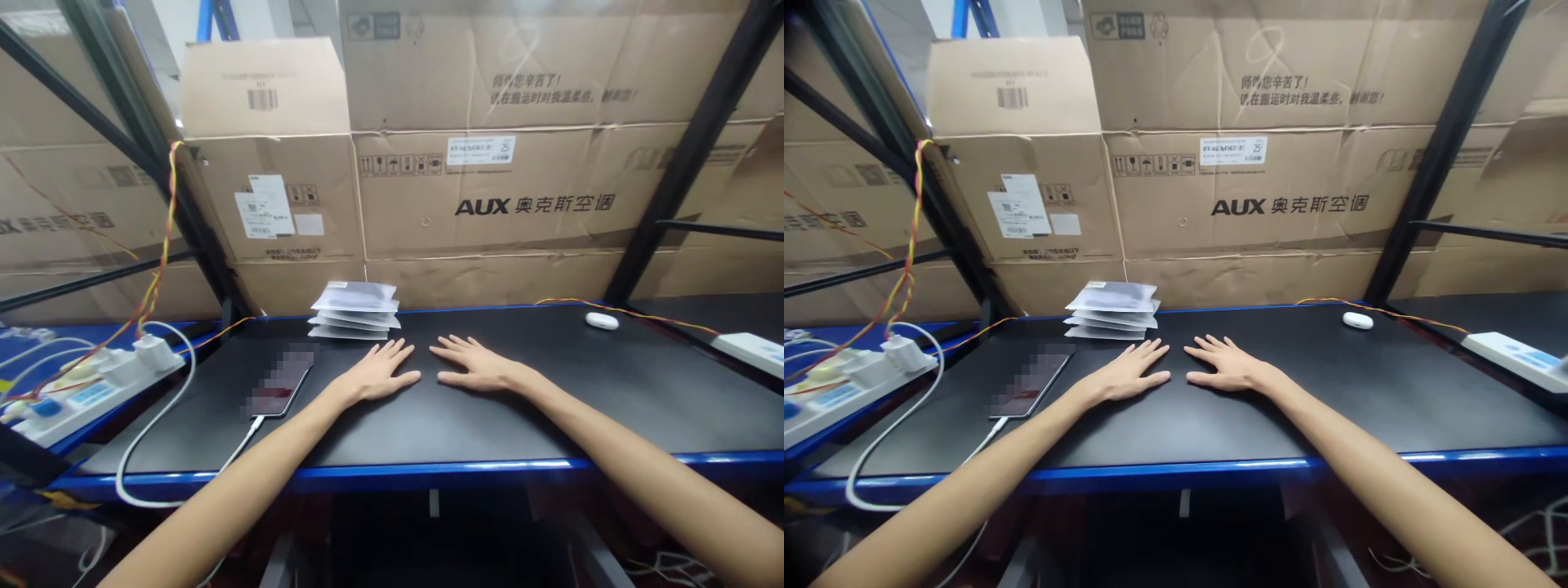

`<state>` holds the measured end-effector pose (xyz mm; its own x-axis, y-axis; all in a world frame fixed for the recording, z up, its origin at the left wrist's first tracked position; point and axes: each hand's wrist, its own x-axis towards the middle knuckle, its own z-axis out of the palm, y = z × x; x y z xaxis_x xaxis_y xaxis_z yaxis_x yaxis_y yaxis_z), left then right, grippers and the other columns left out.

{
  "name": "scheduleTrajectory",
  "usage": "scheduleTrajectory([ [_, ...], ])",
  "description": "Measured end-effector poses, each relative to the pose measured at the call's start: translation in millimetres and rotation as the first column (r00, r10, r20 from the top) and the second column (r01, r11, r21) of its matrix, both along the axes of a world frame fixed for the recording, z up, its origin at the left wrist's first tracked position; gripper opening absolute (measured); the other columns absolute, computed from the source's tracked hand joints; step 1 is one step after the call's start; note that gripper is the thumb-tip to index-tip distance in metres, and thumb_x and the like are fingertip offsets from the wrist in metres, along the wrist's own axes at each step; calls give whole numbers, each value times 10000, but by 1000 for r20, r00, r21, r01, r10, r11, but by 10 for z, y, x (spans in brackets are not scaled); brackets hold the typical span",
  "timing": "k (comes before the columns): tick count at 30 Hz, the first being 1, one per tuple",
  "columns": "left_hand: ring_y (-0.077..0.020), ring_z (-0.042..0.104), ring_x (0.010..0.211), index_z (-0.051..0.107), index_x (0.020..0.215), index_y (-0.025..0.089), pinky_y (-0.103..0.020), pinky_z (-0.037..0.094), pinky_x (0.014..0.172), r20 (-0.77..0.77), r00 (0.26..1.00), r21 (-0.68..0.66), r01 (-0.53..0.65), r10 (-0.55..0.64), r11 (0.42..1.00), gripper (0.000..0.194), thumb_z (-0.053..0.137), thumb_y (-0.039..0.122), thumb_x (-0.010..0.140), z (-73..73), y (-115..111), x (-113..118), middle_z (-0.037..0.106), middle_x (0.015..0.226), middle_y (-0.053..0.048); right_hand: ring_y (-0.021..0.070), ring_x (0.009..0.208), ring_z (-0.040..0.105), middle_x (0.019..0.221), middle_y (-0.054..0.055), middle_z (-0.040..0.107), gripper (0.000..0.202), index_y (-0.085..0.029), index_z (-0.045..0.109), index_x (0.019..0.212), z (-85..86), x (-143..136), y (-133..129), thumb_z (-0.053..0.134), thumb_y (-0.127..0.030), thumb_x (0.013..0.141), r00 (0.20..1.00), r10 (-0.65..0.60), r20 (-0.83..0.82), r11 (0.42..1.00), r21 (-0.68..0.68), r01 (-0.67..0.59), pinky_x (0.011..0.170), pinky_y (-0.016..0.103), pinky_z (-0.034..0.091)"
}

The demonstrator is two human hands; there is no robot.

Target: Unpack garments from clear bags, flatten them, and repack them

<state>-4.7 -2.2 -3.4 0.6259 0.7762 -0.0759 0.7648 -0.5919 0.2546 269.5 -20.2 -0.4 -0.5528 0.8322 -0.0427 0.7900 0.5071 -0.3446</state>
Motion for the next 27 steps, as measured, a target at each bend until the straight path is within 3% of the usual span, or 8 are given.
scheduleTrajectory([
  [27, -292, 39, 1528, 193, 1579, 249, -512, 59, 1227, 9, 1000, -3, -2, 2, 1000, 861, 260, 781, 906, 7, -7, 4, 80, 1648, -100, 318, 1513, 65, 1637, 54, 176, 835, -324, 306, 1542, -37, 19, 27, 417, -789, 857, 999, 2, -37, 1000, 8, -2, 1214, 553, 19],
])
